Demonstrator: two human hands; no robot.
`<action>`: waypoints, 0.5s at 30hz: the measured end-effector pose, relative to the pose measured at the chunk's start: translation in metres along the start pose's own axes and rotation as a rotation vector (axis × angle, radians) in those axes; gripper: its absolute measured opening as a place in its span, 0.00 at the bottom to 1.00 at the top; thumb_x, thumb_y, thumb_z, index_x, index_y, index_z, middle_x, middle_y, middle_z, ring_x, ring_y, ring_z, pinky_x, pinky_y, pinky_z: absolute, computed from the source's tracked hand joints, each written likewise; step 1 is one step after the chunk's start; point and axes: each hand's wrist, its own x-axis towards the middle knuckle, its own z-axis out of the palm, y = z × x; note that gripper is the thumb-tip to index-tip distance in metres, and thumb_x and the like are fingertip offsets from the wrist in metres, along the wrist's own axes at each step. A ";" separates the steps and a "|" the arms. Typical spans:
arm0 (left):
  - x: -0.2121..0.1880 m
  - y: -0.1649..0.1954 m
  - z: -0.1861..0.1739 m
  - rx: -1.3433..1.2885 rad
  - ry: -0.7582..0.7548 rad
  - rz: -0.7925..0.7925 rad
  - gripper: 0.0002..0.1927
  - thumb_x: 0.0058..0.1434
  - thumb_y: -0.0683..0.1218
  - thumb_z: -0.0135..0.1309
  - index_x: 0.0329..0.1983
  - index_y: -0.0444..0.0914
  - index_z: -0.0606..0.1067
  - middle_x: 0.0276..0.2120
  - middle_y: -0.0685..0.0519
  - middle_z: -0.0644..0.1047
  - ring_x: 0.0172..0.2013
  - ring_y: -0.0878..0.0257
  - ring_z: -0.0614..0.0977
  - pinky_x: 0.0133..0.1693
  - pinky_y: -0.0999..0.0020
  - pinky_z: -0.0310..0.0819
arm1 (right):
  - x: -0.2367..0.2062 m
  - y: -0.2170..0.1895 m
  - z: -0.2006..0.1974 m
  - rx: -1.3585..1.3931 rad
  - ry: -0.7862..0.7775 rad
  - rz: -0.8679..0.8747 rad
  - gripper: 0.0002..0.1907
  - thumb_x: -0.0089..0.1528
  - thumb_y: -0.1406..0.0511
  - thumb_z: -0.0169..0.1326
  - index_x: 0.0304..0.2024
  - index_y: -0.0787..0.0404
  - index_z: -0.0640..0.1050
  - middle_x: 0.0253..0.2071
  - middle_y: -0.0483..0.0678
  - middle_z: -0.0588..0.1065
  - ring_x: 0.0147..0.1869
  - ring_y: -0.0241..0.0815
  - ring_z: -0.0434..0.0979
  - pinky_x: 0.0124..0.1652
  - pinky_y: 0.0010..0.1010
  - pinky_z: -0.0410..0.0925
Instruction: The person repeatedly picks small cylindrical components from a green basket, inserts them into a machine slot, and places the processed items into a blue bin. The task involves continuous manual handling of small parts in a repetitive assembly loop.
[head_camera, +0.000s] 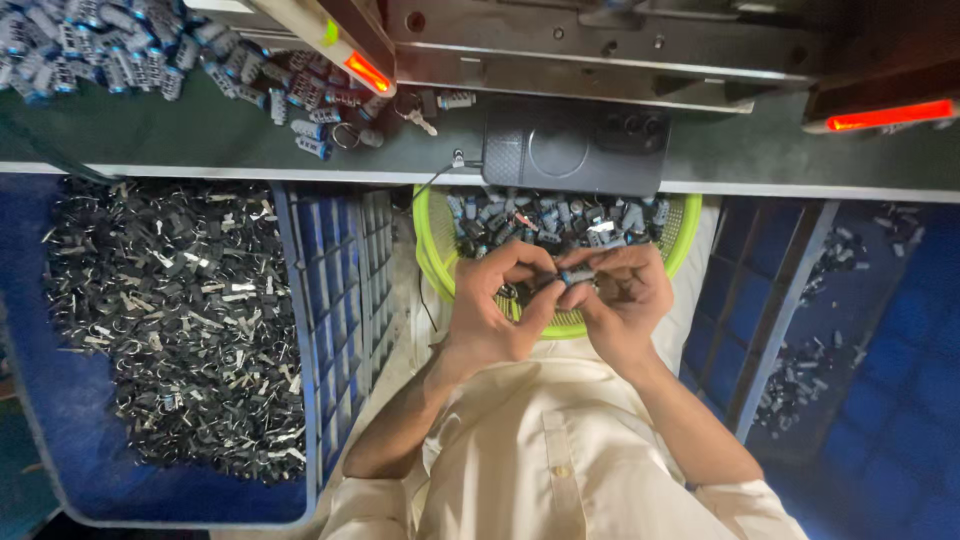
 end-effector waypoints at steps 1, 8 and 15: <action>-0.002 0.001 -0.003 0.038 -0.010 0.022 0.08 0.59 0.38 0.61 0.41 0.33 0.75 0.31 0.51 0.80 0.31 0.66 0.83 0.35 0.75 0.77 | 0.001 0.002 0.002 -0.015 -0.001 0.012 0.19 0.60 0.86 0.51 0.46 0.63 0.65 0.48 0.59 0.78 0.44 0.42 0.80 0.41 0.30 0.77; -0.029 -0.005 -0.070 -1.491 -0.455 0.264 0.08 0.61 0.43 0.60 0.42 0.35 0.77 0.32 0.52 0.80 0.34 0.60 0.82 0.38 0.68 0.75 | 0.020 -0.016 0.004 0.574 0.053 0.324 0.17 0.64 0.79 0.54 0.49 0.60 0.66 0.38 0.52 0.75 0.36 0.41 0.75 0.35 0.28 0.68; -0.013 -0.036 -0.031 0.215 -0.169 -0.247 0.10 0.61 0.47 0.60 0.41 0.37 0.79 0.34 0.51 0.80 0.37 0.54 0.81 0.42 0.61 0.74 | 0.142 -0.085 0.025 -0.626 -0.048 -0.595 0.09 0.65 0.79 0.53 0.42 0.61 0.75 0.36 0.51 0.77 0.36 0.48 0.77 0.38 0.36 0.71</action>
